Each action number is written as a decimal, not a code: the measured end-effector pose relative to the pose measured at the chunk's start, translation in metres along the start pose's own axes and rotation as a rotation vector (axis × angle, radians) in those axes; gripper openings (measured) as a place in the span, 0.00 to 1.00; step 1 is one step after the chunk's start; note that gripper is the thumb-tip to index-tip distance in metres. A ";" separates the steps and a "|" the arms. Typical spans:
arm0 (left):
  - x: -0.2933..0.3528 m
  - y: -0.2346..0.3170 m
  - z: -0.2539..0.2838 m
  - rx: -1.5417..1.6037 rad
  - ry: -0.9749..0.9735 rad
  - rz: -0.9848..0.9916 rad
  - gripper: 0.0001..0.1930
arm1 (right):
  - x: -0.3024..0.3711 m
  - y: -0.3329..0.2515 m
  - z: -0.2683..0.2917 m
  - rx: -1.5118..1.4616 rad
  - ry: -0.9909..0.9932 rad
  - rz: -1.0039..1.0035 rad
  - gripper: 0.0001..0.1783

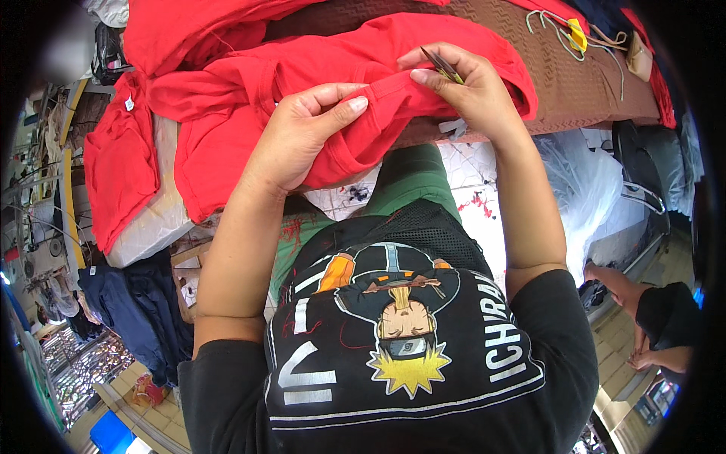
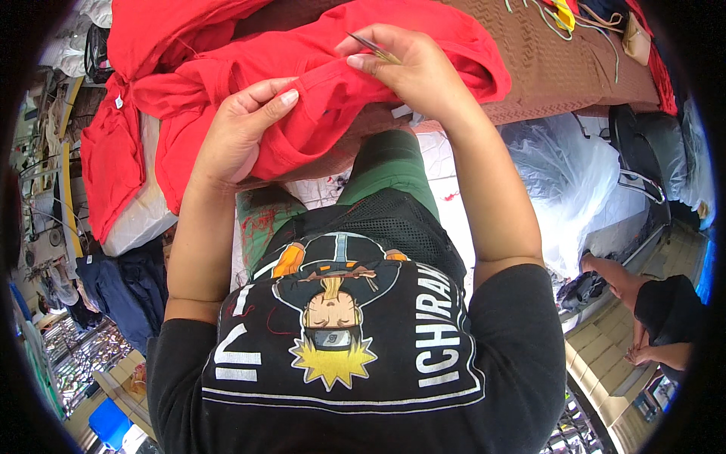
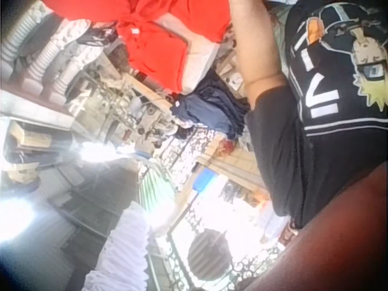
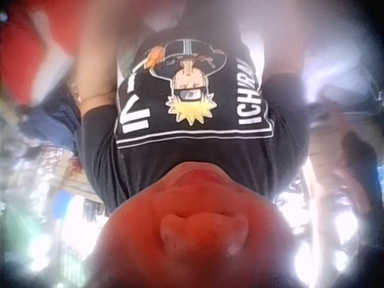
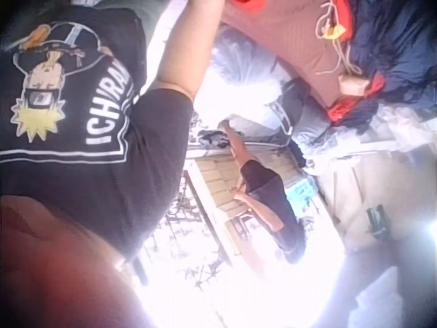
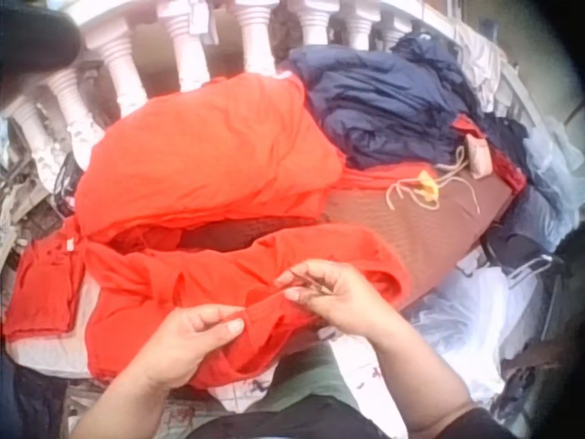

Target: The person trims excess threads from several red t-shirts using small shears. The person picks up shirts from a stack, cuts loose threads from the neckline and tags, and sets the trimmed shirts into another stack on the table.

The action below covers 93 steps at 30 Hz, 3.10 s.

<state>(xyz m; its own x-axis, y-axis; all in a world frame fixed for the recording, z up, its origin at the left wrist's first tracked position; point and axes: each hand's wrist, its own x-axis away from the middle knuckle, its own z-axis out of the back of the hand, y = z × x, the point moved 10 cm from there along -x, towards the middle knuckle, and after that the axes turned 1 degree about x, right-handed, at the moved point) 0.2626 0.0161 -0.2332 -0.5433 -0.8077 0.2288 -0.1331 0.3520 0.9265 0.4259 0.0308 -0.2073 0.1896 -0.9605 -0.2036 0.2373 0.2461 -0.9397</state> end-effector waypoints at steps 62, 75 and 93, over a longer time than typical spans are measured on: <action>0.008 0.083 -0.009 -0.343 0.256 -0.615 0.09 | 0.039 -0.014 0.023 -0.326 0.164 -0.130 0.07; 0.006 0.065 -0.026 -1.060 0.210 -0.830 0.08 | 0.036 0.057 -0.001 -0.078 0.087 -0.402 0.13; -0.037 -0.004 -0.010 -1.129 0.085 -0.463 0.08 | 0.039 0.065 -0.005 0.039 0.182 -0.260 0.13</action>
<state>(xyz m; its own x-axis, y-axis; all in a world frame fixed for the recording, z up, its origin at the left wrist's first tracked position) 0.2914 0.0401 -0.2426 -0.5742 -0.7909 -0.2113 0.5174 -0.5506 0.6551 0.4436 0.0090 -0.2779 -0.0553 -0.9984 -0.0069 0.2927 -0.0097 -0.9562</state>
